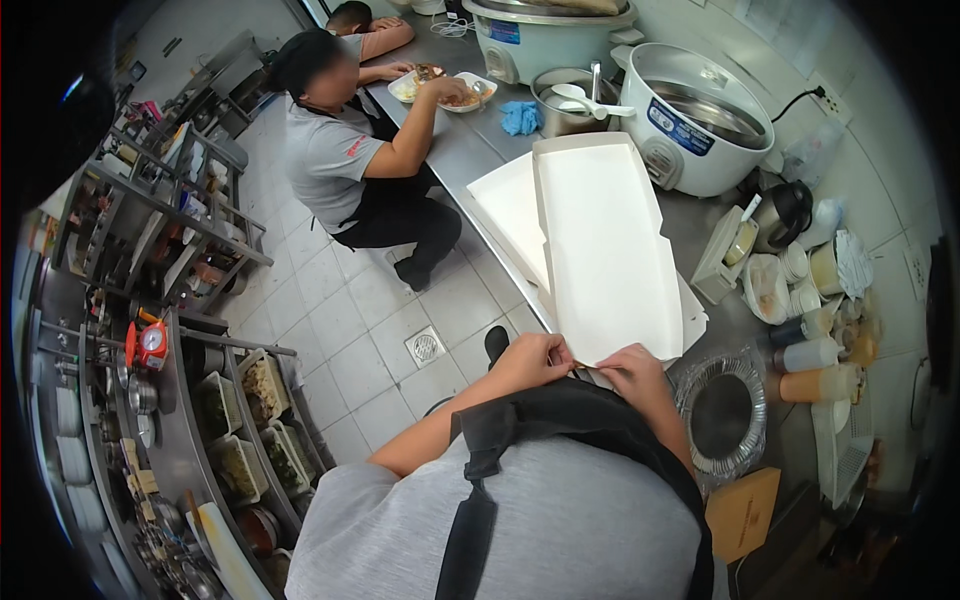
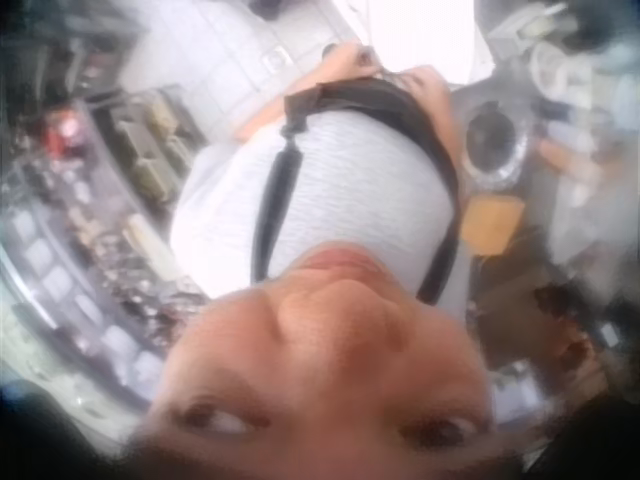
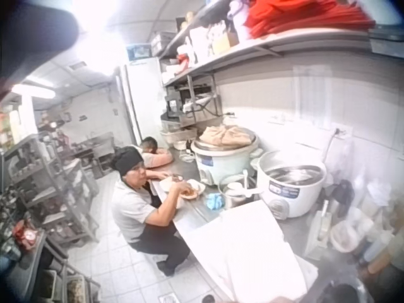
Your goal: The person assembles food boxes by hand, folding cardboard sheets into shape, inserting round foil plates inside, and closing the boxes.
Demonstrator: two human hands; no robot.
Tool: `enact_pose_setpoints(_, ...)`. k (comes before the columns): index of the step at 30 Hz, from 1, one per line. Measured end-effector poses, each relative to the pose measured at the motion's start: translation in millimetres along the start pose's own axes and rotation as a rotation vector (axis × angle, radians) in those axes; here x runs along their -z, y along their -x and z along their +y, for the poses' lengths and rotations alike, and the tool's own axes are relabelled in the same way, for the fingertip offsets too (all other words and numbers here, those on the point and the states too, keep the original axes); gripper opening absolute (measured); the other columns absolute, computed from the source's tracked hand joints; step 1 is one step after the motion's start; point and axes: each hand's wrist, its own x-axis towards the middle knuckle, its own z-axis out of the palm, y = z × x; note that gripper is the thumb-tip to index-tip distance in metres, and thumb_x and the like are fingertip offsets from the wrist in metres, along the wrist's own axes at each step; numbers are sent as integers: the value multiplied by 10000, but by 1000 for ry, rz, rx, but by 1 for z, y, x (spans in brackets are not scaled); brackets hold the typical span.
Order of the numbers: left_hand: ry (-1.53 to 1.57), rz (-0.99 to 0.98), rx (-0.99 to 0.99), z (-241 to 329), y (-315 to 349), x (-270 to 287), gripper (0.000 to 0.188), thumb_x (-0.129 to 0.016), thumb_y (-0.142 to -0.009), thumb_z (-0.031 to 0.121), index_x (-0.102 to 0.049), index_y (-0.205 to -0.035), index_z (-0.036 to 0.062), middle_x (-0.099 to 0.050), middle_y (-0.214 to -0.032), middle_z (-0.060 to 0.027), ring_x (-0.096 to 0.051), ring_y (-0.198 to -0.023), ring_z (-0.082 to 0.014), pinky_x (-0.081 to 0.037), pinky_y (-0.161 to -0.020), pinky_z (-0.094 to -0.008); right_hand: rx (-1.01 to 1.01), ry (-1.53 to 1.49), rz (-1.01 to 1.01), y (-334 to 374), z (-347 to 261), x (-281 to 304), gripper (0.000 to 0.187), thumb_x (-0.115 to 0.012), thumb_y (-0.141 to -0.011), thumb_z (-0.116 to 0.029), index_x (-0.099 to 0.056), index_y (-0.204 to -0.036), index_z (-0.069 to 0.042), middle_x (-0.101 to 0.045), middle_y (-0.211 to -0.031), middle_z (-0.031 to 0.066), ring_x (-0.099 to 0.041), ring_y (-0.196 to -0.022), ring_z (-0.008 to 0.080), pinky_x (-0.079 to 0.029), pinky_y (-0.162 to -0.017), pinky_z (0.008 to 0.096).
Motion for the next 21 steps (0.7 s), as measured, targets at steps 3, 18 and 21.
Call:
enact_pose_setpoints(3,0,-44,40,21,21,49,113,-700,-819,124,-685,-854,17,-700,-780,-59,-656,-724,-124,-506,-654,-268,-58,99,419,19,3,38,107,-715,-792,-73,-707,-895,-45,-663,-840,91,-623,-817,225,-496,-772,343)
enact_pose_setpoints(18,207,-984,-47,58,71,135,164,-718,-740,82,-622,-788,-42,-644,-753,-70,-613,-702,-137,-484,-573,-294,-776,183,453,140,114,73,328,-799,-725,-164,-622,-972,-40,-578,-693,29,-556,-623,141,-493,-642,292)
enact_pose_setpoints(21,117,-1009,-50,60,66,133,210,-735,-717,135,-605,-735,-30,-624,-700,-69,-592,-645,-160,-449,-551,-321,-782,111,464,142,119,82,341,-800,-721,-157,-631,-993,-38,-619,-783,61,-581,-671,142,-496,-646,289)
